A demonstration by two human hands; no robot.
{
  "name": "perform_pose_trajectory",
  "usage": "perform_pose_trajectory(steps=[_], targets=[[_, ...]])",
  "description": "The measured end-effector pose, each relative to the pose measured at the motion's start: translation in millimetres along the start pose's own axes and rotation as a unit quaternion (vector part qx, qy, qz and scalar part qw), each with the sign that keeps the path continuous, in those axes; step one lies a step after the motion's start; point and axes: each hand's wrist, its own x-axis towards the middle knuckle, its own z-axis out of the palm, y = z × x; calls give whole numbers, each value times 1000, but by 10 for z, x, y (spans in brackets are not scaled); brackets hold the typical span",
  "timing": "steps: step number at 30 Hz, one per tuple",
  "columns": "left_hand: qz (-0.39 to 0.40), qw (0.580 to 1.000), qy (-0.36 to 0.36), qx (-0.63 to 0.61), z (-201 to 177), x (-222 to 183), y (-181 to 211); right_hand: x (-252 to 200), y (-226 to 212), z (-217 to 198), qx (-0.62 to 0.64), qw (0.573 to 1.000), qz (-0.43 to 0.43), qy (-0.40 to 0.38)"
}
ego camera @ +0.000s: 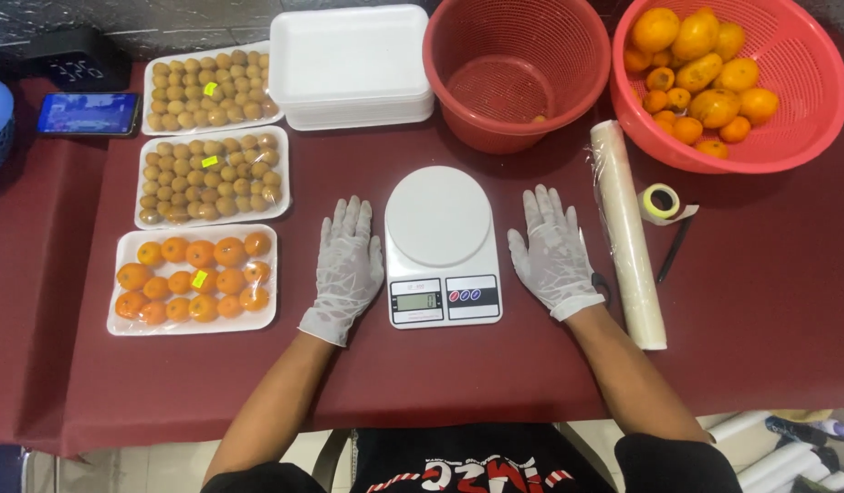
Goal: Wrapping a tray of oranges with plastic film, labeling it, and weighing it on a digital scale.
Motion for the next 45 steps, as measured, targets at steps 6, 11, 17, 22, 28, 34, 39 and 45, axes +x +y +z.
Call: perform_pose_trajectory(steps=[6, 11, 17, 22, 28, 34, 39, 45], targets=[[-1, 1000, -17, 11, 62, 3, -36, 5, 47, 53, -18, 1000, 2, 3], [-3, 1000, -23, 17, 49, 6, -32, -2, 8, -33, 14, 1000, 4, -9], [5, 1000, 2, -1, 65, -7, -40, -12, 7, -57, 32, 999, 5, -7], [8, 1000, 29, 1, 35, -19, -8, 2, -112, -258, 81, 997, 14, 4], [10, 1000, 23, 18, 43, -23, -24, 6, -73, -190, 36, 999, 11, -38], [2, 1000, 18, 21, 107, -31, -36, 4, -105, -260, 20, 997, 20, -77], [4, 999, 12, 31, 33, -14, -6, 6, -76, -181, 4, 998, 18, -67], [-12, 999, 3, 29, 47, -18, -2, 14, -80, -213, 24, 996, 30, -82]])
